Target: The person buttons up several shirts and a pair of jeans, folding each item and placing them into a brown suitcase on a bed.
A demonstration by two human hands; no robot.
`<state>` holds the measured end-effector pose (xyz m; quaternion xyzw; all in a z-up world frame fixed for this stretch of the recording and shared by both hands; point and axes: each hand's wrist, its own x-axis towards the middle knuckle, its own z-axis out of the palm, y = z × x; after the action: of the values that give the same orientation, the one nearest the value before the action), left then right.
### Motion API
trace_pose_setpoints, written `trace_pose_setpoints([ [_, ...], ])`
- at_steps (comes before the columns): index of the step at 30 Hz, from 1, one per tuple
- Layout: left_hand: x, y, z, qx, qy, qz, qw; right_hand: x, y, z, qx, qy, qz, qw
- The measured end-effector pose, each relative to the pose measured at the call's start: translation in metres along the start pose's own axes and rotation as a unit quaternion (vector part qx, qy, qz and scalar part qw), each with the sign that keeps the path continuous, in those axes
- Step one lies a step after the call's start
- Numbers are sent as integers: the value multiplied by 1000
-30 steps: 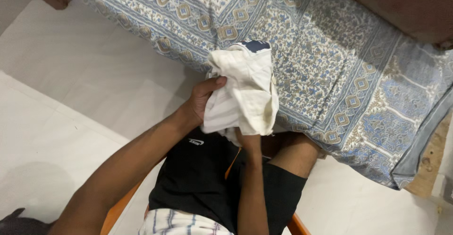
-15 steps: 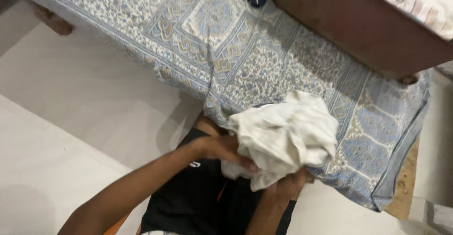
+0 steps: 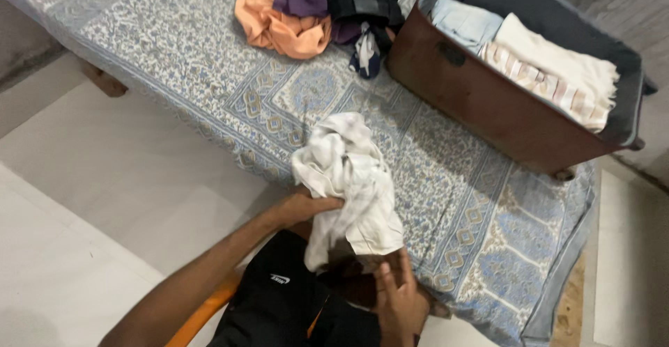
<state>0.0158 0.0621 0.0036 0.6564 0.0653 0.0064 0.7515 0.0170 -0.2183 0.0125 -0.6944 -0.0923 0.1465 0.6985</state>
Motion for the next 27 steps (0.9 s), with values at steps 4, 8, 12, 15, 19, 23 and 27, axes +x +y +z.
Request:
trace_pose_setpoints([
  [4,33,35,-33,114,42,64,991,9,32,4,195,-132,7,972],
  [8,107,87,-80,123,135,141,973,23,58,5,199,-157,29,967],
  [12,216,138,-121,100,250,214,939,42,62,-2,198,-148,35,968],
  [15,295,193,-160,75,344,271,896,62,52,-4,187,-105,41,976],
  [19,361,213,-147,63,384,321,863,89,40,-3,167,-43,24,985],
  [23,393,152,-54,178,214,254,926,111,47,-4,86,50,-30,995],
  [27,428,132,30,219,141,278,924,124,79,-6,51,108,-76,990],
])
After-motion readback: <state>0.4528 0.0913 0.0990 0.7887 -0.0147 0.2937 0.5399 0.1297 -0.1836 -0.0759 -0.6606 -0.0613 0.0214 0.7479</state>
